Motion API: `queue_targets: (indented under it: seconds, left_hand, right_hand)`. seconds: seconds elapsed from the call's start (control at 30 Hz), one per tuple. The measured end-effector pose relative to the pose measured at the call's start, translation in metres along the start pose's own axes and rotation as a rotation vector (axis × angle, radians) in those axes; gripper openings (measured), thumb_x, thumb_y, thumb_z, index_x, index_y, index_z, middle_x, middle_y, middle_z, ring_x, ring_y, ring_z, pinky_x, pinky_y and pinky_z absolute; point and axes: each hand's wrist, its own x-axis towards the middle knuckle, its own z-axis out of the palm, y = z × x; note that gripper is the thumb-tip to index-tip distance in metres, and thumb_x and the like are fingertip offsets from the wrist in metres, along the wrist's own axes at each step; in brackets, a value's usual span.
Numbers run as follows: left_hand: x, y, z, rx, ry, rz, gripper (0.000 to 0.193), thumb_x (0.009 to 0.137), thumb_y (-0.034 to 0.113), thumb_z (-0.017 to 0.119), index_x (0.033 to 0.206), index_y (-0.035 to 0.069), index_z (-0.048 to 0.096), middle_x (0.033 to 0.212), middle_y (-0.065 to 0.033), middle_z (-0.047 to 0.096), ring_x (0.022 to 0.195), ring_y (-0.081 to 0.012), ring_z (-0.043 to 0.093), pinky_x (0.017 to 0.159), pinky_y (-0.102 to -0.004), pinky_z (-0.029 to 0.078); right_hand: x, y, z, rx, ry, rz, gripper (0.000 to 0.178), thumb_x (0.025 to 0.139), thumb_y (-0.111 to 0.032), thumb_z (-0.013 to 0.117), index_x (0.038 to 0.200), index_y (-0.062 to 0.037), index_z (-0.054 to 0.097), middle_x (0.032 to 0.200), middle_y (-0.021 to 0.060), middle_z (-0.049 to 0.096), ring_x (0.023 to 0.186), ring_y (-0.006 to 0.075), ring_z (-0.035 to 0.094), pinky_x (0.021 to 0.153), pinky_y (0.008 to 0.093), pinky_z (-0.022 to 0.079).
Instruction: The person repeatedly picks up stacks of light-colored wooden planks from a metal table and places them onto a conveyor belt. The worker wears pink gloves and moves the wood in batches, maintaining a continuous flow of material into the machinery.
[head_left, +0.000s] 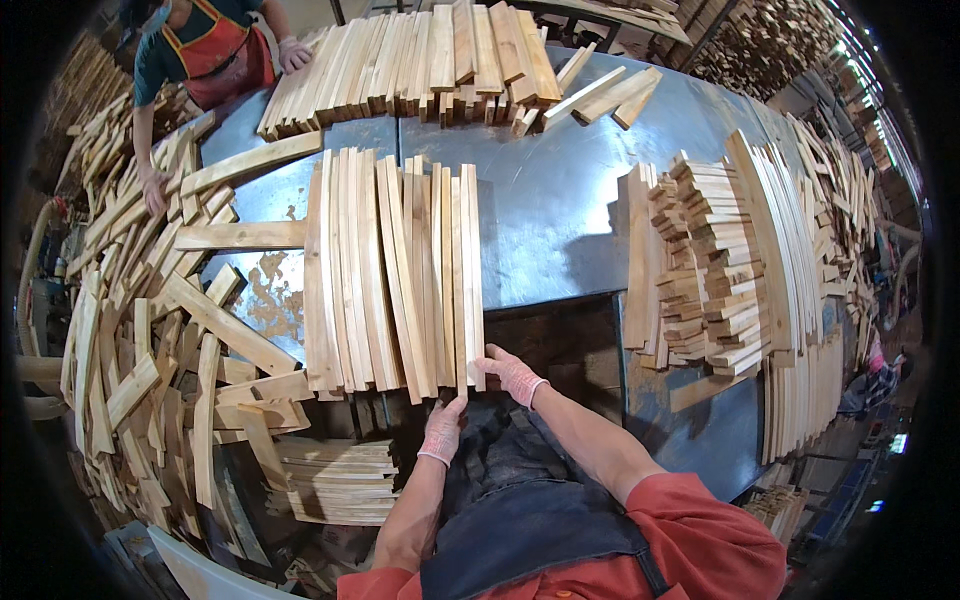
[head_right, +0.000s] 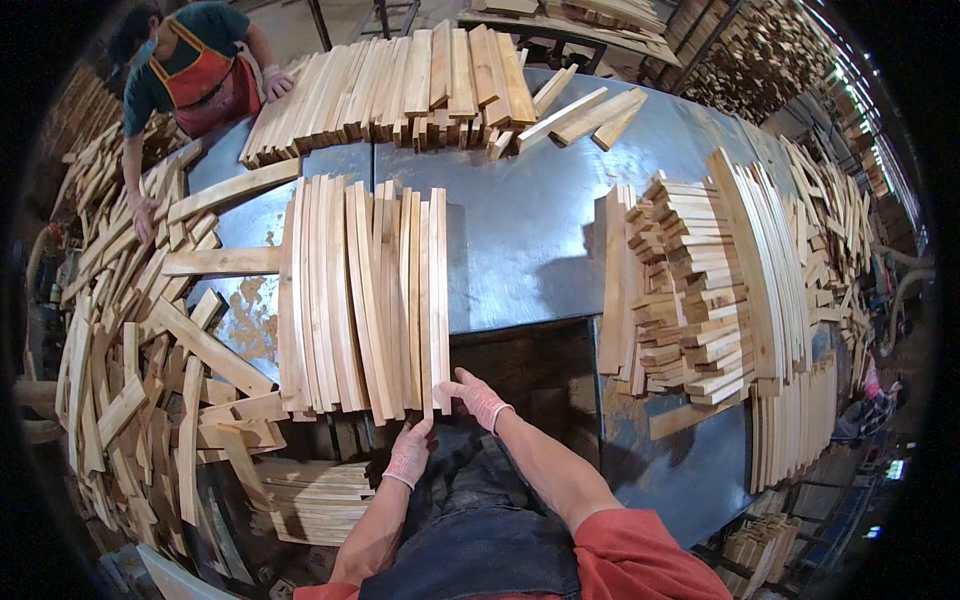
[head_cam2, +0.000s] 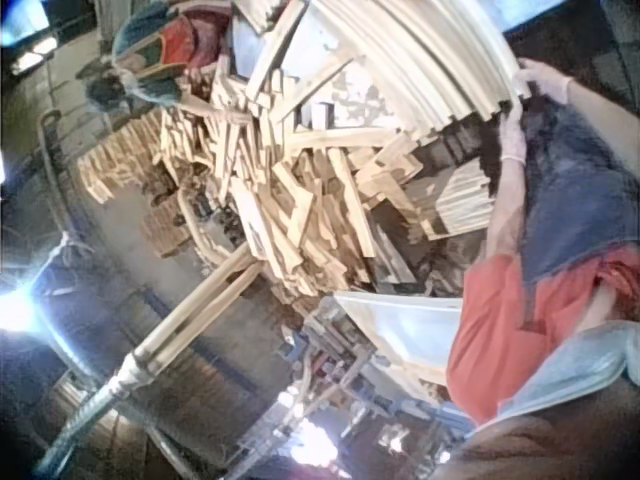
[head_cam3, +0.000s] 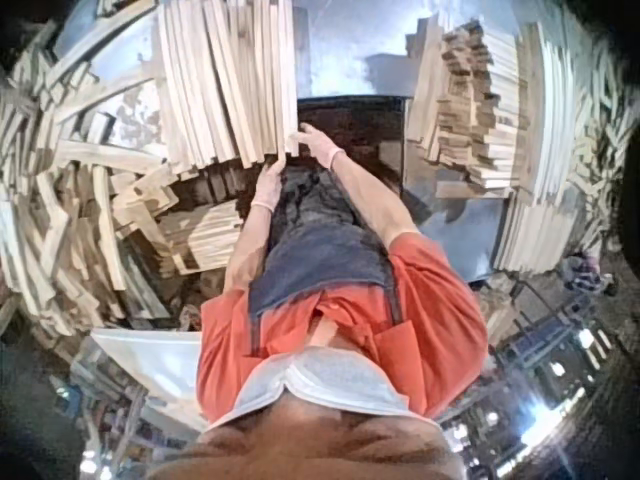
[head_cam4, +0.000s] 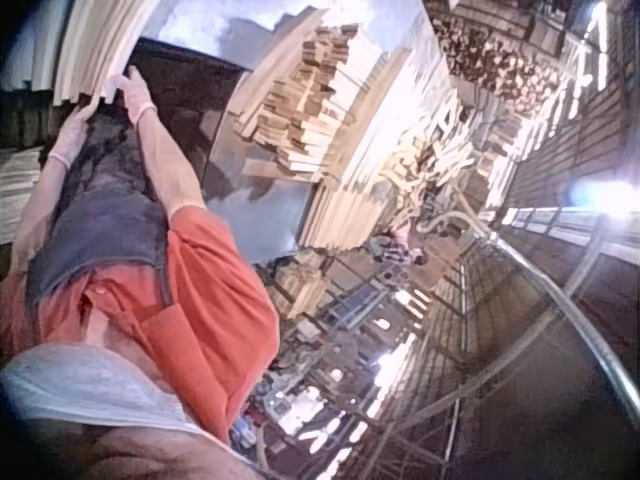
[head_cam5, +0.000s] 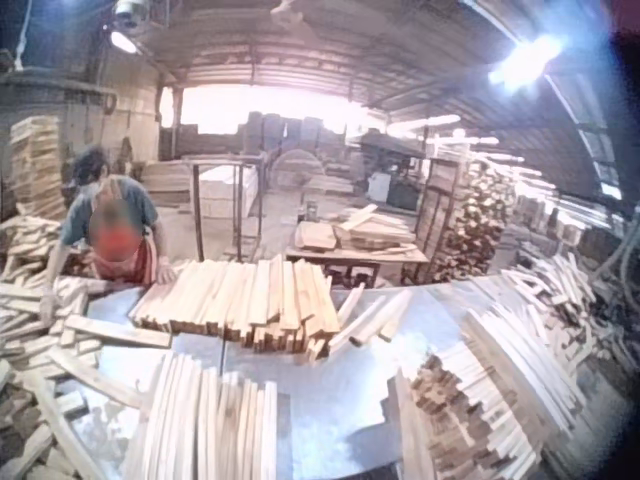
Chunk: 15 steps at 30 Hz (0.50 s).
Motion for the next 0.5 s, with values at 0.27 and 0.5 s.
queue_targets:
  seconds: [0.27,0.5]
  left_hand:
    - [0.024,-0.004,0.005,-0.300,-0.055,-0.048,0.045,0.096,0.015,0.081,0.137,0.004,0.066,0.126,-0.0098,0.073,0.116,-0.0262,0.070,0.108,-0.0442,0.056]
    - [0.010,0.003,0.035,-0.064,-0.123,-0.387,0.050,0.099,0.042,0.079,0.134,0.008,0.065,0.113,-0.0065,0.072,0.098,-0.0244,0.070,0.097,-0.0435,0.058]
  right_hand:
    - [0.010,-0.032,0.018,0.047,-0.055,-0.150,0.076,0.093,-0.022,0.083,0.158,-0.0022,0.051,0.149,0.0101,0.062,0.137,0.0220,0.056,0.121,0.0381,0.040]
    - [-0.003,-0.050,-0.008,0.090,-0.058,-0.119,0.071,0.092,-0.022,0.081,0.155,-0.0027,0.055,0.142,0.0077,0.066,0.131,0.0193,0.059,0.118,0.0374,0.043]
